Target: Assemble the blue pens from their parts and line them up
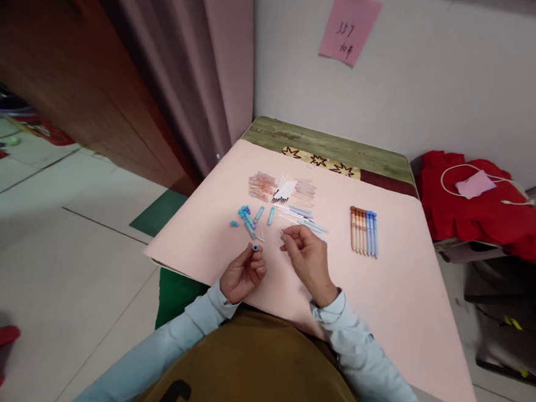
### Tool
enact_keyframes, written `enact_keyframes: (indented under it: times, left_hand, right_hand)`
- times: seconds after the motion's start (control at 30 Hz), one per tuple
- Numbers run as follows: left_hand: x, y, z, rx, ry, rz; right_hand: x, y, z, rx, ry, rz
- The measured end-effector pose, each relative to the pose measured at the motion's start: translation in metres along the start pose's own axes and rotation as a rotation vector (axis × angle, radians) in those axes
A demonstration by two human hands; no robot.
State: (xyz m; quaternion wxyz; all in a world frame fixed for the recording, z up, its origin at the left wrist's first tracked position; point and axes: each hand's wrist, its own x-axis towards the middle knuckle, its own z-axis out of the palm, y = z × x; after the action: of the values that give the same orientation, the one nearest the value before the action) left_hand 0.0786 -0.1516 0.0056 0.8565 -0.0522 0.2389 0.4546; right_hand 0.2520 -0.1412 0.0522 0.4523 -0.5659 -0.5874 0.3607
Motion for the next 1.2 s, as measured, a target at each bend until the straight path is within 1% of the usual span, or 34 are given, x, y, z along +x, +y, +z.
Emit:
enact_keyframes:
  times: [0.03,0.07,0.17,0.23,0.37,0.43,0.47,0.53,0.63,0.7,0.83,1.03,1.13,1.2]
  left_hand:
    - [0.0,-0.002,0.001,0.006,-0.007,0.003]
    - [0.001,-0.004,0.001,0.009,-0.015,0.009]
    - [0.001,-0.007,0.002,0.021,-0.036,0.029]
    - [0.001,-0.008,0.002,0.042,-0.038,0.042]
    - [0.0,-0.009,0.0,0.089,-0.013,0.064]
    - [0.0,-0.011,-0.001,0.12,-0.009,0.072]
    - [0.0,-0.011,-0.002,0.139,-0.014,0.074]
    - [0.0,-0.012,-0.004,0.184,-0.038,0.075]
    - [0.001,-0.012,-0.008,0.257,-0.092,0.064]
    - [0.001,-0.012,-0.011,0.286,-0.118,0.06]
    - [0.004,-0.012,-0.015,0.287,-0.129,0.078]
    - [0.004,-0.012,-0.016,0.31,-0.17,0.067]
    - [0.002,-0.01,-0.011,0.213,-0.137,0.052]
    - [0.0,-0.007,-0.008,0.105,-0.109,0.058]
  right_hand:
    - [-0.005,-0.009,0.003,0.054,-0.032,-0.026]
    - [-0.009,-0.015,0.007,0.05,-0.044,-0.07]
    - [-0.017,-0.024,0.016,-0.076,-0.069,-0.196]
    - [-0.018,-0.022,0.019,-0.132,-0.082,-0.225]
    - [-0.019,-0.016,0.019,-0.17,-0.115,-0.22]
    - [-0.02,-0.014,0.018,-0.144,-0.117,-0.191]
    - [-0.021,-0.013,0.018,-0.101,-0.116,-0.15]
    - [-0.023,-0.01,0.017,0.065,-0.157,-0.007]
    - [-0.026,-0.005,0.017,0.37,-0.3,0.24]
    - [-0.03,-0.003,0.018,0.456,-0.331,0.308]
    - [-0.037,-0.001,0.024,0.457,-0.248,0.274]
    - [-0.041,0.001,0.029,0.497,-0.255,0.256]
    - [-0.042,0.004,0.028,0.47,-0.238,0.208]
    - [-0.042,0.009,0.023,0.397,-0.218,0.168]
